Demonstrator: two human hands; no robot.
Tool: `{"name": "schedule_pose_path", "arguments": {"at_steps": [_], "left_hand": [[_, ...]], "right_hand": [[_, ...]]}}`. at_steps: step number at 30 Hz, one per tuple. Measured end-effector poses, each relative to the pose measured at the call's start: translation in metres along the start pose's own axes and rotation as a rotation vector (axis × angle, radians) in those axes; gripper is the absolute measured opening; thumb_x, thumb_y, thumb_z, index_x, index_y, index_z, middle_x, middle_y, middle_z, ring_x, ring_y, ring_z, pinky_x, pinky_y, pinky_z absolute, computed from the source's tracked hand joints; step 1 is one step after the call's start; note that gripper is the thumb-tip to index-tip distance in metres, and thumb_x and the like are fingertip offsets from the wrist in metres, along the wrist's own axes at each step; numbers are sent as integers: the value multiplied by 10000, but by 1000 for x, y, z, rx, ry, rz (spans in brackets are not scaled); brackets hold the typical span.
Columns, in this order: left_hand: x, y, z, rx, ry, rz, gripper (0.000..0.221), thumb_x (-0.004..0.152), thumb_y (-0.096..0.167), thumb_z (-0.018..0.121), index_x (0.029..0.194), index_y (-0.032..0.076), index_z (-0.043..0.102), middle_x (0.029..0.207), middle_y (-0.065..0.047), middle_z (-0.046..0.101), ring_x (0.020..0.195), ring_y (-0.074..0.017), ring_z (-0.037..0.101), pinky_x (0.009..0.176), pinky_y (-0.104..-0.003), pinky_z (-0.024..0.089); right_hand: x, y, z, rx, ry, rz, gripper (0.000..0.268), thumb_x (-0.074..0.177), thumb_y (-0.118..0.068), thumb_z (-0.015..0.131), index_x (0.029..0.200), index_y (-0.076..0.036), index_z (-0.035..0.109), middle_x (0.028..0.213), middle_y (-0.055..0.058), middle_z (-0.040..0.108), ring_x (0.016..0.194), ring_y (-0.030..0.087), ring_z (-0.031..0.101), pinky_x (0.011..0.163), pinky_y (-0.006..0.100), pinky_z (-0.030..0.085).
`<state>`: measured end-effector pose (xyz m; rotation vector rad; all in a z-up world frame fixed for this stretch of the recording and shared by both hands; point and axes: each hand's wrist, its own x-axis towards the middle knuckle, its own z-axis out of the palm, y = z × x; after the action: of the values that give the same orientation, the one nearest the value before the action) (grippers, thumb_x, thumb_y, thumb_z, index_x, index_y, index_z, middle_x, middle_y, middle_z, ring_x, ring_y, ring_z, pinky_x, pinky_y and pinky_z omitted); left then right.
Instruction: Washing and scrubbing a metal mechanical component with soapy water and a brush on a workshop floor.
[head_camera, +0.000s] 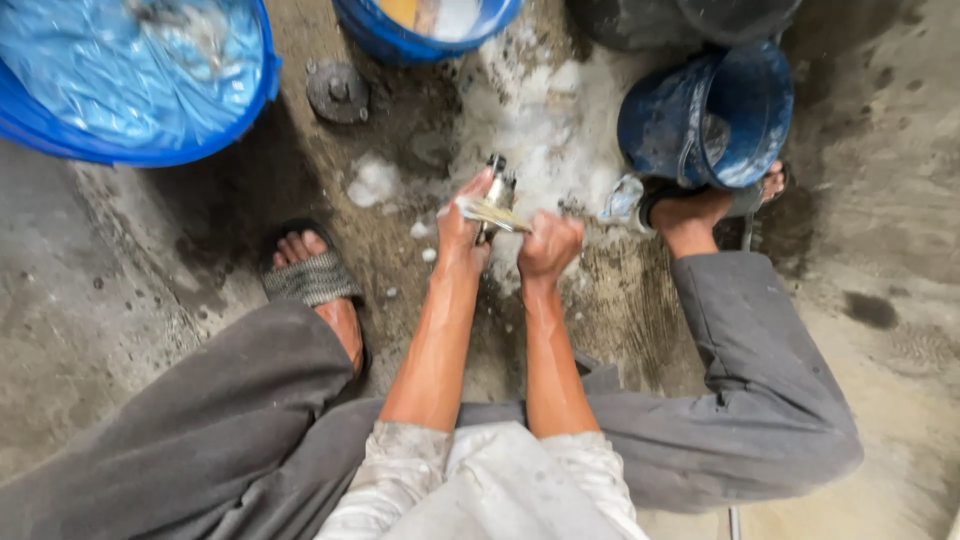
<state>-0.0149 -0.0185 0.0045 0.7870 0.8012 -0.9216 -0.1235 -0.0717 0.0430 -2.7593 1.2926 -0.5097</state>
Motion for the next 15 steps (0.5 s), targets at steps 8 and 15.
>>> {"name": "schedule_pose_path", "arguments": {"at_steps": [8, 15], "left_hand": [[-17, 15, 15, 93, 49, 47, 460, 689, 208, 953, 1055, -10, 780, 1065, -262, 739, 980, -354, 714, 861, -478, 598], [-24, 21, 15, 27, 70, -1, 415, 660, 144, 959, 1009, -5, 790, 920, -259, 742, 825, -368, 742, 703, -481, 634]], "right_hand": [[-5, 13, 6, 43, 51, 95, 380, 961, -257, 422, 633, -155, 585, 600, 85, 563, 646, 331, 607, 678, 437, 463], [-50, 59, 45, 405, 0, 549, 480, 939, -245, 538, 470, -152, 494, 402, 34, 355, 444, 191, 291, 565, 376, 295]]}}
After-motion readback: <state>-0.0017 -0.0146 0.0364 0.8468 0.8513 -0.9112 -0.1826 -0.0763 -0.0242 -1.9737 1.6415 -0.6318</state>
